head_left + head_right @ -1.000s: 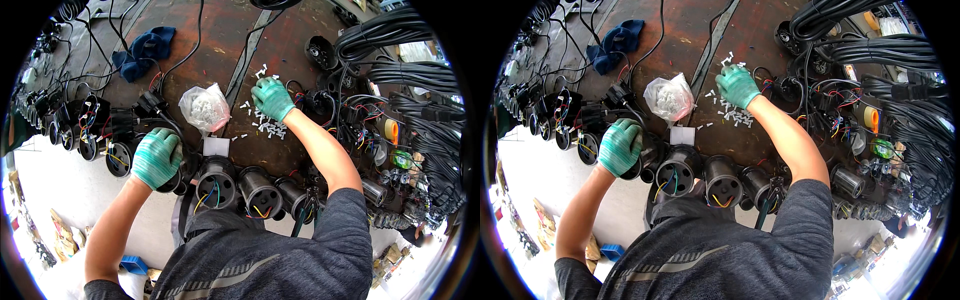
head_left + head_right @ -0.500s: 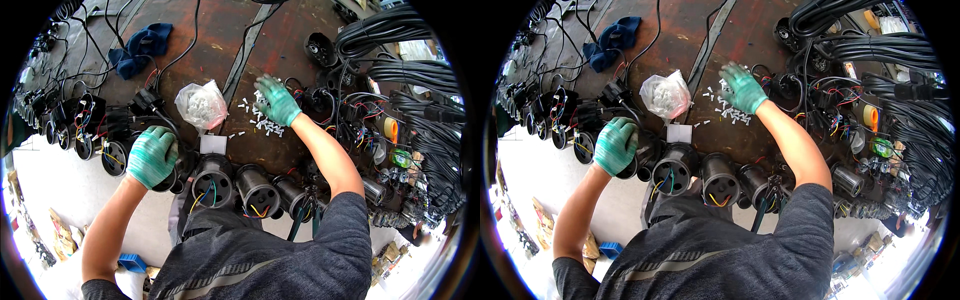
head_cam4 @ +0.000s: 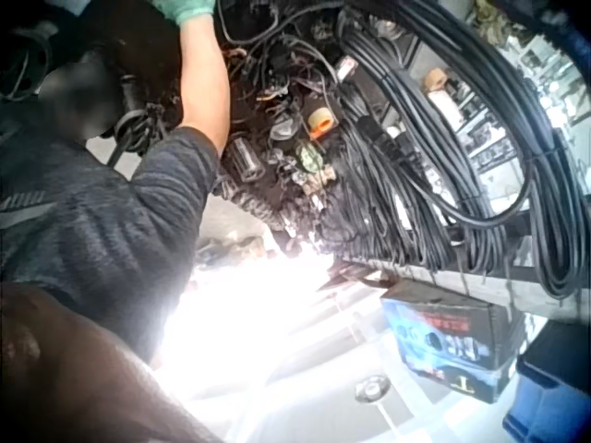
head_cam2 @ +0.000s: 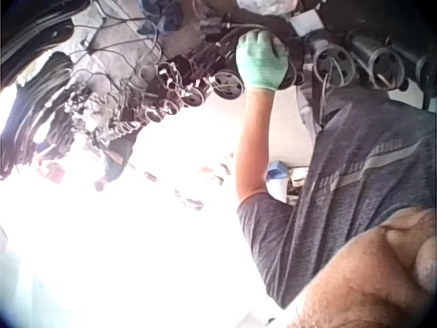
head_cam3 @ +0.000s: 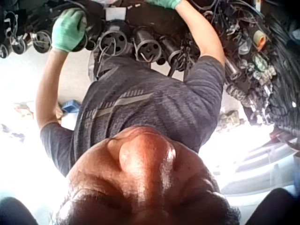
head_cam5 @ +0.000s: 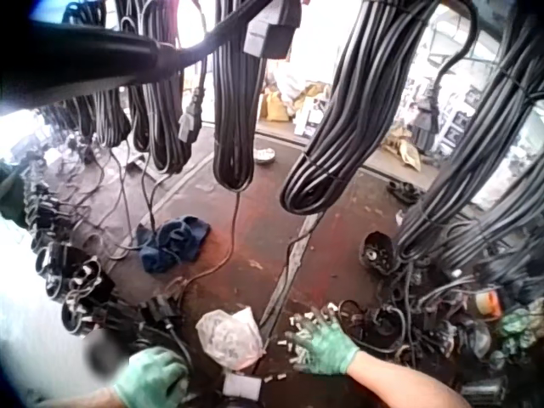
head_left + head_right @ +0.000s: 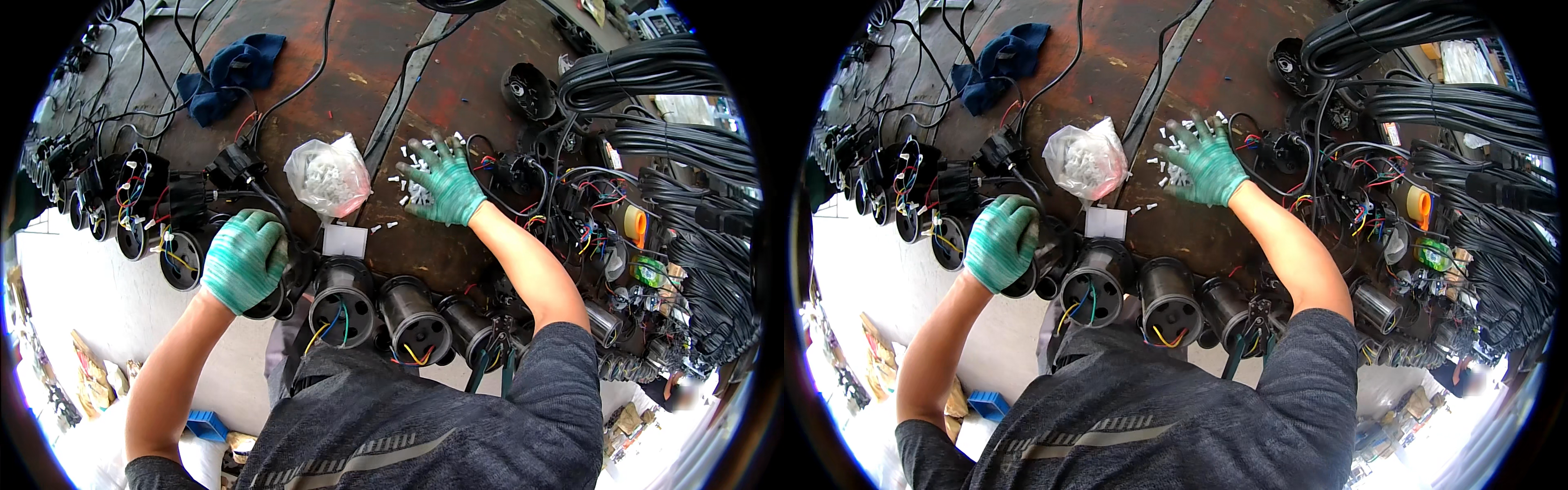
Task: The person assembles electrical components at a workbench. They pick small white plastic connectors from a pile and insert them into cylindrical black housings containing wires. They then use pliers to crimp the connectors onto the wires. The person repeats this process for multiple units.
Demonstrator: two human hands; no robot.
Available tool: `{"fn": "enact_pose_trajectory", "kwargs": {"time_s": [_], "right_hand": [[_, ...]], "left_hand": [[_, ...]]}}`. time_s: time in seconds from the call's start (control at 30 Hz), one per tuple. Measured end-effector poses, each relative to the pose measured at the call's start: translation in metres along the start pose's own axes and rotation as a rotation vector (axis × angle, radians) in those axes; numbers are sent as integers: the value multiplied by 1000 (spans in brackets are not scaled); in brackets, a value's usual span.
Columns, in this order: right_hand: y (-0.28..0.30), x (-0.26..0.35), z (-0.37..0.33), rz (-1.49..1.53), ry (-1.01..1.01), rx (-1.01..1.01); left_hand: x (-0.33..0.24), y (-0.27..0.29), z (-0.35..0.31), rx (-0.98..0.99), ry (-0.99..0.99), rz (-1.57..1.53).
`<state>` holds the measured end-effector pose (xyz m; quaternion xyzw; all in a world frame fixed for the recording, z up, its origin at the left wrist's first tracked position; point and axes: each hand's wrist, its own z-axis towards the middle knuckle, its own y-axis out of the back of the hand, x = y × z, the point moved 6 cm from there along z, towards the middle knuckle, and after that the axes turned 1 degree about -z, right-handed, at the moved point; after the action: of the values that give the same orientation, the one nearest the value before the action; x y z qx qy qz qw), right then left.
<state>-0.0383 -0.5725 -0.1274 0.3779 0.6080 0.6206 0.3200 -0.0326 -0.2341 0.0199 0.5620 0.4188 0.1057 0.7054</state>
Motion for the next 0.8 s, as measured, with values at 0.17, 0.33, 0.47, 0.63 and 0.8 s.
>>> {"fn": "enact_pose_trajectory", "kwargs": {"time_s": [0.17,0.33,0.47,0.63,0.8], "right_hand": [[-7,-4,1,106,62,-163],[-9,5,-6,96,27,-252],[-5,12,-8,39,55,-248],[-9,10,-3,76,23,-163],[14,5,11,262,-149,-253]], "left_hand": [[0,0,0,9,19,-9],[0,0,-1,7,22,0],[-1,1,1,5,20,0],[1,-1,0,19,22,1],[1,-1,-2,30,42,24]]}}
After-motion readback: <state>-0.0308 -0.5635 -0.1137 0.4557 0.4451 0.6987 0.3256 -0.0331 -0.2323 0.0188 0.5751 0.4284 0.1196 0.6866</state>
